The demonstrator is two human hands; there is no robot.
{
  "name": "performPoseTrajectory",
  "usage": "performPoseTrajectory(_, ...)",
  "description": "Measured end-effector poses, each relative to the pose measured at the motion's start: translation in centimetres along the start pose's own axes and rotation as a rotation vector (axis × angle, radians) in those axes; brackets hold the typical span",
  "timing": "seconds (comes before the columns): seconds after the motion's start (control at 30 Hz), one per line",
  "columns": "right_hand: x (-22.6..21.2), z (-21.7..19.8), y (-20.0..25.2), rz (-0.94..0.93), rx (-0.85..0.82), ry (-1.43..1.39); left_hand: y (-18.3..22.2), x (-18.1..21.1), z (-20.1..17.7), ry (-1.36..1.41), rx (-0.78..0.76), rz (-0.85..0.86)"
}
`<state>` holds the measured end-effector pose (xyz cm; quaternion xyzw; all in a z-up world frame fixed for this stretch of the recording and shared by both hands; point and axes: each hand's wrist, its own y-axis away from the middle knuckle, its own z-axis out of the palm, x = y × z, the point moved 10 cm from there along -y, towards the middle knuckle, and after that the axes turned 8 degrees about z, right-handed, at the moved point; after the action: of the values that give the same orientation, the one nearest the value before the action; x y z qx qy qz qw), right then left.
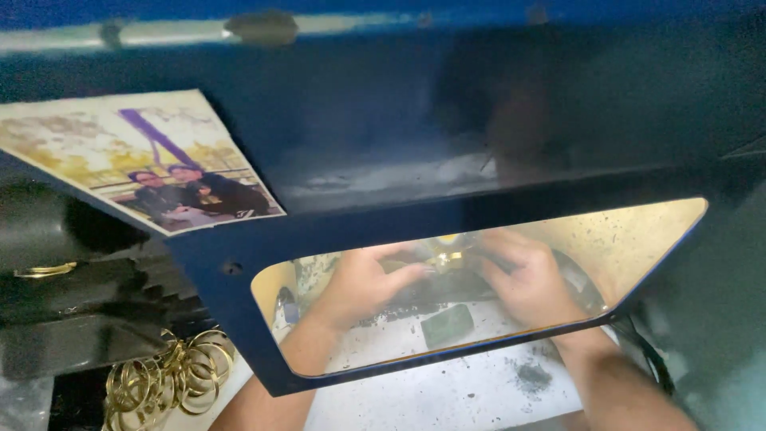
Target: Polishing metal rings using a bench-top polishing machine with a rotating wheel.
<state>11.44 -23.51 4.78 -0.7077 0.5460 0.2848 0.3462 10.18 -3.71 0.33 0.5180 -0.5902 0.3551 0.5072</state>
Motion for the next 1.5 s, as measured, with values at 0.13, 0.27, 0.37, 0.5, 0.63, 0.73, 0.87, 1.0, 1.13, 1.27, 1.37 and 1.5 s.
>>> performPoseTrajectory(0.13, 0.9, 0.4, 0.3, 0.088, 0.0, -0.025, 0.6, 2.0, -0.1, 0.129, 0.031, 0.158)
performPoseTrajectory(0.27, 1.3, 1.0, 0.2, 0.172, 0.043, -0.095, 0.6, 2.6, -0.3, 0.12, 0.066, 0.23)
performPoseTrajectory(0.37, 1.3, 1.3, 0.2, 0.178, 0.05, -0.119, 0.7, 2.9, -0.5, 0.114, 0.101, 0.289)
performPoseTrajectory(0.5, -1.3, 1.7, 0.1, 0.209, 0.053, -0.116, 0.9, 2.8, -1.0, 0.106, 0.16, 0.376)
performPoseTrajectory(0.63, 1.0, 2.9, 0.2, 0.22, 0.04, -0.044, 0.8, 2.1, -0.7, 0.101, 0.2, 0.435)
performPoseTrajectory(0.73, 0.9, 3.1, 0.9, 0.129, 0.131, -0.091, 1.5, 1.5, -1.9, 0.094, 0.252, 0.485)
performPoseTrajectory(0.87, 0.0, 2.4, 1.2, 0.009, 0.165, -0.052, 2.1, 3.8, -3.1, 0.115, 0.134, 0.558)
performPoseTrajectory(1.0, -2.7, 1.0, 2.0, -0.24, 0.201, 0.062, 2.6, 7.3, -2.7, 0.073, -0.043, 0.659)
performPoseTrajectory(1.13, -2.5, 1.3, 0.6, -0.167, 0.093, -0.023, 1.0, 4.4, -0.9, 0.107, -0.017, 0.557)
performPoseTrajectory(1.27, -0.7, 2.7, -0.2, 0.142, -0.006, -0.146, 0.0, 0.9, 0.4, 0.196, 0.052, 0.39)
performPoseTrajectory(1.37, 1.7, 3.3, 0.0, 0.21, 0.025, -0.122, 0.1, 0.5, 0.1, 0.214, 0.055, 0.312)
performPoseTrajectory(1.5, 5.9, 4.6, 0.4, 0.232, 0.031, -0.082, 0.0, 0.5, -0.3, 0.188, 0.001, 0.2)
